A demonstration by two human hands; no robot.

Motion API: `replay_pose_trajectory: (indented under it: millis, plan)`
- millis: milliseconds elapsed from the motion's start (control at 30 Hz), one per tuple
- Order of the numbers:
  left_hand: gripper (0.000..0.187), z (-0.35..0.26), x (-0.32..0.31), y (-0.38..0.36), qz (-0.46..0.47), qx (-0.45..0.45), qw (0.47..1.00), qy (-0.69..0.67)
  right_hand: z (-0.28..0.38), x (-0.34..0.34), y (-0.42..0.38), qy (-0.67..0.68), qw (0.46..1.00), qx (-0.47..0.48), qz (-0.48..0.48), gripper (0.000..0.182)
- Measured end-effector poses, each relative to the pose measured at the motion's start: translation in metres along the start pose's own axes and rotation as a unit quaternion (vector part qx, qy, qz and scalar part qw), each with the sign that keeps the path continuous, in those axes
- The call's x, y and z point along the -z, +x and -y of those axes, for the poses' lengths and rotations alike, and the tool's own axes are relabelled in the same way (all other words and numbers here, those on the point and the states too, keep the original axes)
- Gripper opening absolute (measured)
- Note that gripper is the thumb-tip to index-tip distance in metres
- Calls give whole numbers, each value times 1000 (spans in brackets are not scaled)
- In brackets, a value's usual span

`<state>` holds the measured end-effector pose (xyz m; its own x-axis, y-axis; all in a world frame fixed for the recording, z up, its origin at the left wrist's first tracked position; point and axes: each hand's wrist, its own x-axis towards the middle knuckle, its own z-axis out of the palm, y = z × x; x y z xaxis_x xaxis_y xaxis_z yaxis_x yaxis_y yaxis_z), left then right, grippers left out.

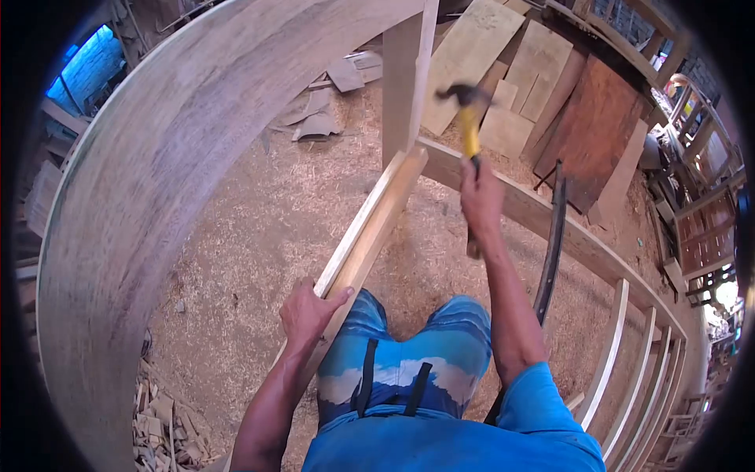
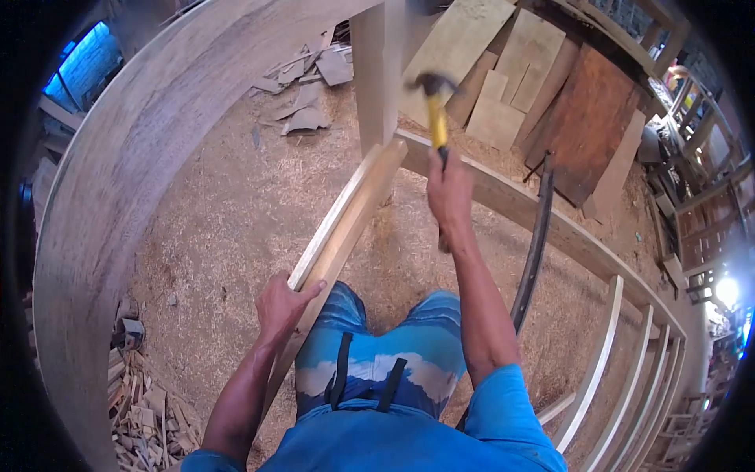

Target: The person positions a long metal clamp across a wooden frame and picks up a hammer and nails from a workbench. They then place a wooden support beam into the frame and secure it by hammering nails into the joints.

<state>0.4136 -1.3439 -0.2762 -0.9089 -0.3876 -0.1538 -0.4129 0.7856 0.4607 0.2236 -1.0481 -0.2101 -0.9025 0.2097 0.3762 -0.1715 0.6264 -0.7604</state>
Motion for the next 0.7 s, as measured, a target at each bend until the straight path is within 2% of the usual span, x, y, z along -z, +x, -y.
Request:
replay_pose_trajectory:
  millis: [67, 133, 200, 233, 267, 300, 333, 367, 400, 433, 467, 533, 600, 700]
  plan:
    - [80, -1, 1, 3, -3, -6, 1000, 19, 22, 8, 11, 60, 994, 31, -89, 34]
    - [82, 4, -9, 9, -8, -17, 1000, -17, 13, -11, 19, 89, 953, 150, -246, 35]
    - [85, 13, -10, 9, -6, -4, 999, -53, -54, -38, 20, -39, 976, 112, -182, 37]
    - [83, 20, -15, 9, -20, -29, 995, -94, -80, -37, 22, -101, 994, -33, 21, 40]
    - [86, 24, -13, 11, 28, 10, 994, -104, -118, -41, 20, -158, 977, 33, 139, 46]
    - [88, 26, -17, 13, 13, 14, 998, -62, -236, -79, 61, -275, 935, -16, 223, 51]
    - [87, 35, -26, 10, -23, -15, 994, -108, -251, -79, 55, -225, 949, -9, 220, 57]
    - [84, 44, -39, 10, -62, -36, 986, -152, -303, -92, 76, -197, 953, 11, 230, 59]
    - [84, 45, -42, 6, -124, -49, 983, -127, -277, -89, 65, -182, 953, -3, 242, 58]
    - [85, 45, -34, 5, -63, -20, 994, -92, -276, -89, 58, -87, 954, 26, 287, 57]
    - [87, 49, -41, 5, -82, -21, 993, -81, -271, -87, 50, -195, 949, 81, 234, 56]
    - [90, 41, -38, 1, -74, -24, 994, -74, -288, -82, 44, -156, 948, 88, 263, 58]
    - [93, 39, -25, -2, -38, -13, 996, -77, -279, -79, 19, -134, 945, 9, 300, 52]
    - [95, 41, -27, -2, -63, -15, 995, -79, -267, -69, -20, -113, 927, -122, 337, 48]
